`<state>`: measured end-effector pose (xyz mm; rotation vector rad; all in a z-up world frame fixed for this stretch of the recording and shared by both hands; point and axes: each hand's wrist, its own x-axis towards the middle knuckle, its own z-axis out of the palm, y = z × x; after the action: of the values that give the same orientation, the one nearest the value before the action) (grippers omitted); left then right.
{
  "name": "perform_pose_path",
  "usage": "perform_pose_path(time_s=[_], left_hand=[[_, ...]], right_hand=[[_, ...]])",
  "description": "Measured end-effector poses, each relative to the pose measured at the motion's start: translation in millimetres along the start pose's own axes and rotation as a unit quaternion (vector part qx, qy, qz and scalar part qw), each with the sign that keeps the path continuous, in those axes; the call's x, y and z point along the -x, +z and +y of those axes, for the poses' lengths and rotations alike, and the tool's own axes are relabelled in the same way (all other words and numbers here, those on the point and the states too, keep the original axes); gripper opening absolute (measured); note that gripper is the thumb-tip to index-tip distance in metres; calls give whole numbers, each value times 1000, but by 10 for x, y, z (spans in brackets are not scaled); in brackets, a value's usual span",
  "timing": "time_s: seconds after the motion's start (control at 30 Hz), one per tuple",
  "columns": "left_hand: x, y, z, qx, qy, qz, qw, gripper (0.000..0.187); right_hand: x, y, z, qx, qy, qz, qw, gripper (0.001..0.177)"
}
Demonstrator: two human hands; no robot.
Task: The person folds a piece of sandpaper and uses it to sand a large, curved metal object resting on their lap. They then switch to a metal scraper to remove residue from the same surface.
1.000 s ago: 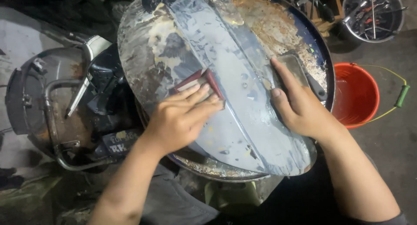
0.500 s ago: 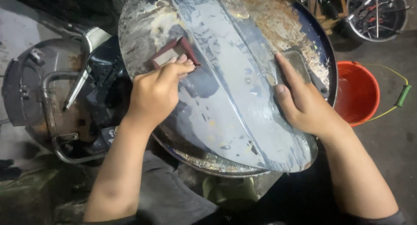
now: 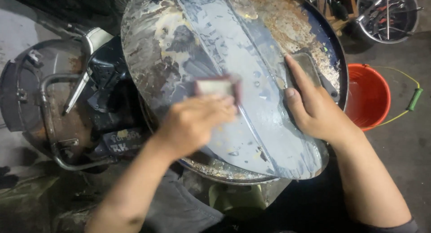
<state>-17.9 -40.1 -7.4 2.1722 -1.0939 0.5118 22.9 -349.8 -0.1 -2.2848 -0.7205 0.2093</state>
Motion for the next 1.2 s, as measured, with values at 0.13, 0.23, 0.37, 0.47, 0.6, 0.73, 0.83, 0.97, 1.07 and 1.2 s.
perform_pose_path(time_s=[0.13,0.23,0.37,0.47,0.6,0.73,0.83,0.97,1.07,1.2], left_hand=[[118,-40,-189,-20,-11,15,1000,16],[134,-219,-325,-47,-46,52,996,27],[154,-295,-344,-89,-105,76,988,24],[115,-200,-277,-78,-97,72,990,25],[9,89,-22,2,-24,9,1000,26],[-234,121,108,22,25,-3,999,20],[-327,142,23,-59,-46,-71,995,28],[-482,297,255,-30,-15,-43,999,26],[-623,322,317,-39,14,-40,998,16],[-590,204,-106,-66,-74,-9,995,23]], right_hand=[[1,-27,-78,-5,18,-21,1000,73],[-26,-89,-157,1,122,-37,992,77],[-25,-94,-155,-24,98,-37,994,74],[-20,-85,-147,-52,67,-31,996,73],[-36,-66,-133,-74,65,-13,995,73],[-22,-46,-82,-85,41,0,996,67],[10,-23,-42,-86,30,5,996,67],[22,12,-13,-100,8,29,995,77],[18,11,-21,-104,7,37,994,87],[40,10,-7,-120,-13,33,992,97]])
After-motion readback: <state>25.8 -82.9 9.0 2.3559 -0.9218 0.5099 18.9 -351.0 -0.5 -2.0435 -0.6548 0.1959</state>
